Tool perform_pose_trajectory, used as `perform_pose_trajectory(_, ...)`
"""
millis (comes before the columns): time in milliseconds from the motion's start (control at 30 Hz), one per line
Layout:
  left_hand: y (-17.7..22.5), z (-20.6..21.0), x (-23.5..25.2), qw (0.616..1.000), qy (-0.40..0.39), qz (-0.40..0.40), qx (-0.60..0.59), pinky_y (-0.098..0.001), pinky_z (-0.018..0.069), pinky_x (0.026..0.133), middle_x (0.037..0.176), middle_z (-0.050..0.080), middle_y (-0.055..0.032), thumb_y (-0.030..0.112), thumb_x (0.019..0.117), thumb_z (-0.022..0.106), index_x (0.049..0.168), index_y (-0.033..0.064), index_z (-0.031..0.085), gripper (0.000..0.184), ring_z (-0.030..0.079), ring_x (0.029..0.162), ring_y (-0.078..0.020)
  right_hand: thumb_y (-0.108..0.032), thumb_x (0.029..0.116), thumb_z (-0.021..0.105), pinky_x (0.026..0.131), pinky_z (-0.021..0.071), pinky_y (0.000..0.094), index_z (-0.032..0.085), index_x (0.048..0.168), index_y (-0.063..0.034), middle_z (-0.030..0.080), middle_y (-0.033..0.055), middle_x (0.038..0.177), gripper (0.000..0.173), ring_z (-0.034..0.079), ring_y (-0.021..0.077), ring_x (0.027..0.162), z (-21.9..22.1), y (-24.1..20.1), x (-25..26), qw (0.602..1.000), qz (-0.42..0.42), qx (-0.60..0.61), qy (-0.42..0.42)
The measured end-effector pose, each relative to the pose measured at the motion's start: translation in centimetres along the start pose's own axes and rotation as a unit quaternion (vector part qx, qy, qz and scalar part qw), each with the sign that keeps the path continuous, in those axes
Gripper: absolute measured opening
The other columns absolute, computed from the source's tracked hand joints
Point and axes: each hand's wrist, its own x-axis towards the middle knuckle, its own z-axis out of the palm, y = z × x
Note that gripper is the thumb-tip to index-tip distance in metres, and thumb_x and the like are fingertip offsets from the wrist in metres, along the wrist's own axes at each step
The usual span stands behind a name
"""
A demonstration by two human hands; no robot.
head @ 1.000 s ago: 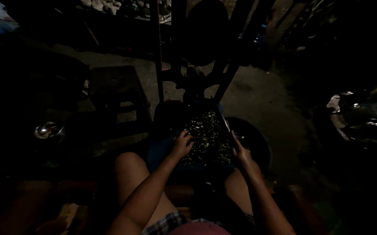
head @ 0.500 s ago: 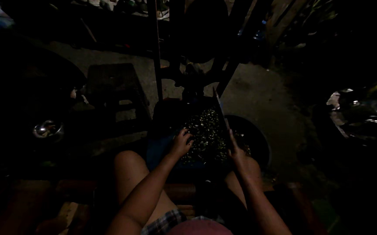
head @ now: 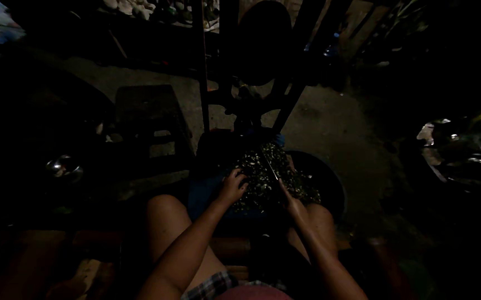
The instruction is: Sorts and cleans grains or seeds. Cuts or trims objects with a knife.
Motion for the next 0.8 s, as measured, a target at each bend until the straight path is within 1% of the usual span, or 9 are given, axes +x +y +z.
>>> perform_pose_trajectory(67,-0.2,0.1,-0.2,1.000,0.007,0.006,-0.008,-0.0533,0.0405,0.115,0.156,0.046,-0.0139,0.028,0.1051,0.057,0.130,0.0074,0.067,0.034,0.051,0.139,-0.0316,-0.020,0.1095,0.042,0.088,0.0537,0.0580,0.014,0.165,-0.0334,0.071,0.0231,0.112,0.064,0.070,0.0406,0.096,-1.2,-0.4,-0.3,1.000,-0.012,0.005,0.013)
perform_pose_trajectory(233,0.1,-0.2,-0.2,1.000,0.011,0.003,-0.010,-0.0518,0.0399,0.116,0.155,0.047,-0.0172,0.029,0.1051,0.056,0.130,0.0058,0.067,0.036,0.051,0.138,-0.0334,-0.013,0.1076,0.043,0.083,0.0559,0.0574,0.019,0.166,-0.0224,0.071,0.0249,0.114,0.063,0.071,0.0406,0.091,-1.5,-1.2,-1.6,0.985,-0.099,0.051,0.132)
perform_pose_trajectory(367,0.1,-0.1,-0.1,1.000,0.002,0.005,-0.003,-0.0512,0.0382,0.117,0.157,0.046,-0.0138,0.029,0.1056,0.056,0.131,0.0086,0.068,0.034,0.050,0.140,-0.0305,-0.031,0.1091,0.044,0.086,0.0552,0.0570,0.007,0.166,-0.0357,0.072,0.0189,0.109,0.067,0.071,0.0377,0.094,1.1,-0.6,-0.4,1.000,-0.013,-0.018,-0.006)
perform_pose_trajectory(467,0.0,-0.2,-0.1,1.000,0.004,0.005,0.001,-0.0538,0.0389,0.116,0.158,0.045,-0.0136,0.029,0.1053,0.057,0.130,0.0088,0.068,0.034,0.050,0.140,-0.0314,-0.023,0.1102,0.042,0.090,0.0535,0.0584,0.011,0.165,-0.0359,0.071,0.0219,0.112,0.065,0.070,0.0407,0.098,-0.7,-1.5,-0.6,0.999,-0.013,-0.024,-0.019)
perform_pose_trajectory(533,-0.2,-0.1,0.0,1.000,0.012,0.010,-0.005,-0.0548,0.0403,0.114,0.157,0.046,-0.0148,0.028,0.1049,0.058,0.129,0.0070,0.068,0.034,0.052,0.138,-0.0330,-0.018,0.1092,0.042,0.088,0.0535,0.0579,0.013,0.165,-0.0349,0.071,0.0225,0.113,0.065,0.070,0.0403,0.096,-2.0,-2.2,-1.1,0.999,-0.030,-0.005,0.012)
perform_pose_trajectory(600,-0.2,-0.1,0.0,1.000,0.022,0.012,-0.008,-0.0548,0.0420,0.113,0.154,0.048,-0.0164,0.027,0.1040,0.059,0.128,0.0054,0.068,0.033,0.053,0.136,-0.0343,-0.015,0.1079,0.043,0.083,0.0546,0.0579,0.020,0.165,-0.0285,0.071,0.0235,0.112,0.063,0.070,0.0395,0.091,-2.2,-2.3,-1.7,0.992,-0.090,0.032,0.087)
perform_pose_trajectory(667,-0.2,-0.1,-0.1,1.000,0.027,0.006,-0.005,-0.0548,0.0422,0.113,0.151,0.051,-0.0172,0.024,0.1016,0.061,0.126,0.0048,0.070,0.032,0.055,0.133,-0.0343,-0.014,0.1079,0.044,0.086,0.0555,0.0583,0.023,0.165,-0.0247,0.071,0.0236,0.119,0.062,0.071,0.0405,0.096,-1.4,-2.4,-1.7,0.984,-0.123,0.040,0.124)
perform_pose_trajectory(700,-0.2,-0.1,0.0,1.000,0.026,0.005,-0.006,-0.0545,0.0419,0.113,0.151,0.051,-0.0166,0.024,0.1017,0.061,0.126,0.0051,0.070,0.032,0.055,0.133,-0.0338,-0.015,0.1078,0.045,0.088,0.0551,0.0589,0.023,0.165,-0.0253,0.071,0.0236,0.120,0.062,0.071,0.0414,0.098,-0.8,-2.2,-1.4,0.986,-0.115,0.029,0.113)
perform_pose_trajectory(800,-0.4,0.0,-0.1,1.000,0.023,0.010,-0.006,-0.0531,0.0400,0.115,0.154,0.049,-0.0138,0.028,0.1042,0.059,0.127,0.0090,0.069,0.031,0.052,0.138,-0.0310,-0.031,0.1057,0.052,0.089,0.0541,0.0581,0.009,0.165,-0.0389,0.072,0.0181,0.114,0.074,0.071,0.0390,0.100,0.9,-1.4,-0.1,0.998,-0.037,-0.053,-0.019)
